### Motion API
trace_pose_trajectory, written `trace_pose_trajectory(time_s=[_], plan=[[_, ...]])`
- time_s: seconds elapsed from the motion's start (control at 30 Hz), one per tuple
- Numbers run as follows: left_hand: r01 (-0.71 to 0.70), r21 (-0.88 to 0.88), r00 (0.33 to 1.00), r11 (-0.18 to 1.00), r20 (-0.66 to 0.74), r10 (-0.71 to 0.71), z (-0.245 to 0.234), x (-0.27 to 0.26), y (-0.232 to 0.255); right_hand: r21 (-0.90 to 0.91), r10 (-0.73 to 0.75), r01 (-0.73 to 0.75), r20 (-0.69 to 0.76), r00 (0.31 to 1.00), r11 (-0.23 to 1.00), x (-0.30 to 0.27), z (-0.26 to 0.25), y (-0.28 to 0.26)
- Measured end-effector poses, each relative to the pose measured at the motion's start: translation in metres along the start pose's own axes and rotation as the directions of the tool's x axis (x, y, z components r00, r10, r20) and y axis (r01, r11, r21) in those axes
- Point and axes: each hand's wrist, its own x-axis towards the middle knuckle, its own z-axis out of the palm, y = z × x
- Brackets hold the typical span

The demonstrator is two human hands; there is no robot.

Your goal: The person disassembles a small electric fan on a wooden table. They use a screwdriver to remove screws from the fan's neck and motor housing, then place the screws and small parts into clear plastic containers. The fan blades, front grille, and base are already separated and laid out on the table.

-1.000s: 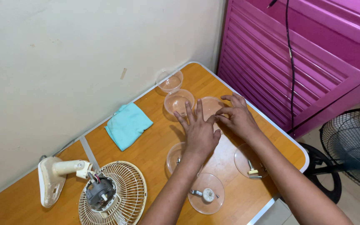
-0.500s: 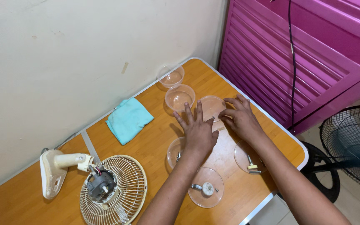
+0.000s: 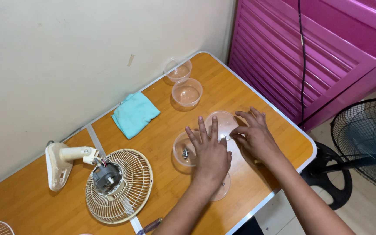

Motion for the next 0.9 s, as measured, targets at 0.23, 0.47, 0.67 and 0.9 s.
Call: trace_pose_trajectory(time_s=[0.23,0.47,0.67,0.9], plan=[[0.016,0.065,0.997,0.998,0.072,-0.021,-0.003,-0.027,0.018,-0.014,0.016,-0.016,0.048,0.999,1.000,-0.026,-0.012,-0.013],[0.066,0.083,0.993,0.994,0.087,-0.073,0.006,-0.042,0.020,0.014,0.028,-0.029,0.029,0.999,0.999,-0.045,-0.012,-0.021],[0.031,0.038,0.999,0.999,-0.029,-0.030,0.010,-0.054,0.017,0.009,0.026,-0.026,-0.011,1.000,1.000,-0.050,-0.014,-0.025],[-0.013,-0.217,0.958,0.976,-0.283,-0.050,0.001,-0.100,0.014,0.087,0.036,-0.021,-0.170,0.985,0.996,-0.071,-0.026,-0.042]])
